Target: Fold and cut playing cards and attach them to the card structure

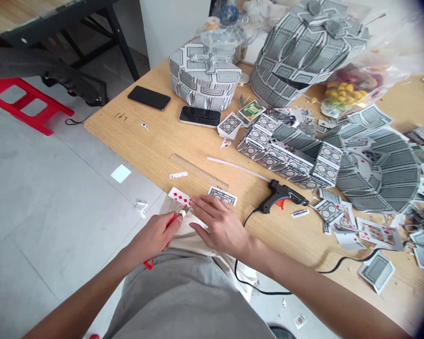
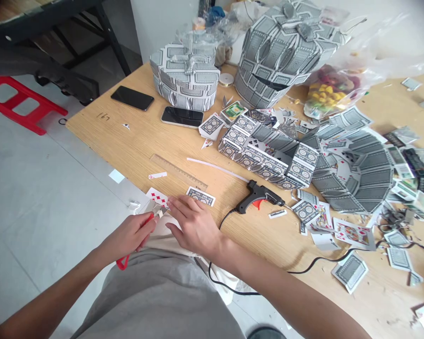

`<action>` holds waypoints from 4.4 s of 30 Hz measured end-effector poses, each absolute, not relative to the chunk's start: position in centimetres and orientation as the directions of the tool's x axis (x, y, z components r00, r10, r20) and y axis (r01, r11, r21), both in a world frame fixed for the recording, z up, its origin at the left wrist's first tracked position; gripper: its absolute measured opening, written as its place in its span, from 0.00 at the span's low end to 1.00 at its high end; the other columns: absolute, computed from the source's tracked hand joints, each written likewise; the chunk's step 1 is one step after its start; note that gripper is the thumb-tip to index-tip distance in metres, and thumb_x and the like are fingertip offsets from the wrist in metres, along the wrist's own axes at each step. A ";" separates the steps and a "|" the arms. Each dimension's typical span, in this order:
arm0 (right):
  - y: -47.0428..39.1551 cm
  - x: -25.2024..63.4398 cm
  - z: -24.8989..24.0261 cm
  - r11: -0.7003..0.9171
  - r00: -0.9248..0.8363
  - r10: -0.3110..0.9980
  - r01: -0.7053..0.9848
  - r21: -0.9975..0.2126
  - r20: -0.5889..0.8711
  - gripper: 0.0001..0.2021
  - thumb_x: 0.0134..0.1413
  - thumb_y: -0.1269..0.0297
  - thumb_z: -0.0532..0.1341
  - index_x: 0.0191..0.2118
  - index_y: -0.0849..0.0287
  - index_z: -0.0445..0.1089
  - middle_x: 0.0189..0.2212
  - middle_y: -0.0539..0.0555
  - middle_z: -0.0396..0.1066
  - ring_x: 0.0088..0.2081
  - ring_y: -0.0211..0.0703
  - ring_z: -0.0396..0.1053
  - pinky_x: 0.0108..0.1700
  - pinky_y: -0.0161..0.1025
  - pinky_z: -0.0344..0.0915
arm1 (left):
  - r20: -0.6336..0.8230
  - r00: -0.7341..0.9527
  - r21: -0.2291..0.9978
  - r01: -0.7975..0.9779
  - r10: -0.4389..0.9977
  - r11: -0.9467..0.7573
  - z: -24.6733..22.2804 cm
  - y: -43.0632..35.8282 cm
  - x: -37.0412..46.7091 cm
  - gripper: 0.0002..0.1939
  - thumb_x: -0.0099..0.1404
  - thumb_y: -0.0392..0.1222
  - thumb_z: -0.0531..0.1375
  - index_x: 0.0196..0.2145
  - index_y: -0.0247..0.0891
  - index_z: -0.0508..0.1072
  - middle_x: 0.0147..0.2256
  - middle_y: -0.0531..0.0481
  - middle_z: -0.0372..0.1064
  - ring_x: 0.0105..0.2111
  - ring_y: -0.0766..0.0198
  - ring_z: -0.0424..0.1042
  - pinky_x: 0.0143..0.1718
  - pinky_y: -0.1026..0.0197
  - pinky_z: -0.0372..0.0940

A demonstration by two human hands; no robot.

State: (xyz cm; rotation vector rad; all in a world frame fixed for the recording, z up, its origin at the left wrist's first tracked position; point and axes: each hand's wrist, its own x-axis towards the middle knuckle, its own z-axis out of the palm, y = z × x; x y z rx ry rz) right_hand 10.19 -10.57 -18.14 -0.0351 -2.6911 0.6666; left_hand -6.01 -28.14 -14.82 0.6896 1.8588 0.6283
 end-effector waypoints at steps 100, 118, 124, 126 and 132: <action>1.9 17.4 -3.5 0.312 -0.390 0.866 -0.069 -0.948 0.313 0.15 0.65 0.52 0.73 0.51 0.53 0.79 0.31 0.49 0.79 0.31 0.40 0.75 0.37 0.40 0.74 | 0.370 -0.088 0.852 0.430 0.925 -0.300 -3.7 -6.6 -4.1 0.06 0.75 0.45 0.68 0.40 0.42 0.82 0.36 0.54 0.81 0.36 0.64 0.78 0.41 0.65 0.72; 4.4 19.7 -0.9 0.300 -0.148 0.921 -0.317 -0.899 0.360 0.20 0.51 0.45 0.80 0.29 0.54 0.76 0.24 0.47 0.74 0.26 0.36 0.66 0.29 0.39 0.65 | 0.621 0.280 0.435 0.653 0.732 -0.619 2.1 -0.1 -3.6 0.07 0.76 0.41 0.65 0.36 0.46 0.76 0.33 0.57 0.76 0.32 0.64 0.72 0.37 0.57 0.64; 4.8 20.1 -1.2 0.269 -0.148 0.929 -0.363 -0.892 0.340 0.16 0.55 0.52 0.79 0.32 0.53 0.75 0.25 0.46 0.74 0.26 0.37 0.68 0.30 0.39 0.66 | 0.554 0.131 0.514 0.722 0.822 -0.462 1.8 -0.1 -4.6 0.16 0.78 0.43 0.59 0.29 0.43 0.72 0.22 0.59 0.65 0.22 0.67 0.63 0.28 0.59 0.59; 4.8 19.7 -1.6 0.232 -0.203 0.924 -0.378 -0.896 0.325 0.14 0.57 0.53 0.79 0.33 0.54 0.77 0.26 0.46 0.75 0.26 0.36 0.69 0.30 0.39 0.66 | 0.574 0.206 0.434 0.744 0.792 -0.508 1.6 0.4 -4.4 0.21 0.79 0.45 0.59 0.26 0.42 0.70 0.19 0.59 0.63 0.20 0.68 0.61 0.27 0.58 0.57; 5.1 19.4 -2.3 0.197 -0.204 0.934 -0.388 -0.901 0.292 0.13 0.61 0.55 0.77 0.32 0.54 0.77 0.25 0.46 0.76 0.27 0.36 0.70 0.31 0.39 0.64 | 0.450 0.355 0.375 0.758 0.820 -0.534 0.9 2.0 -4.6 0.09 0.78 0.44 0.62 0.41 0.43 0.82 0.37 0.52 0.82 0.34 0.61 0.78 0.38 0.59 0.69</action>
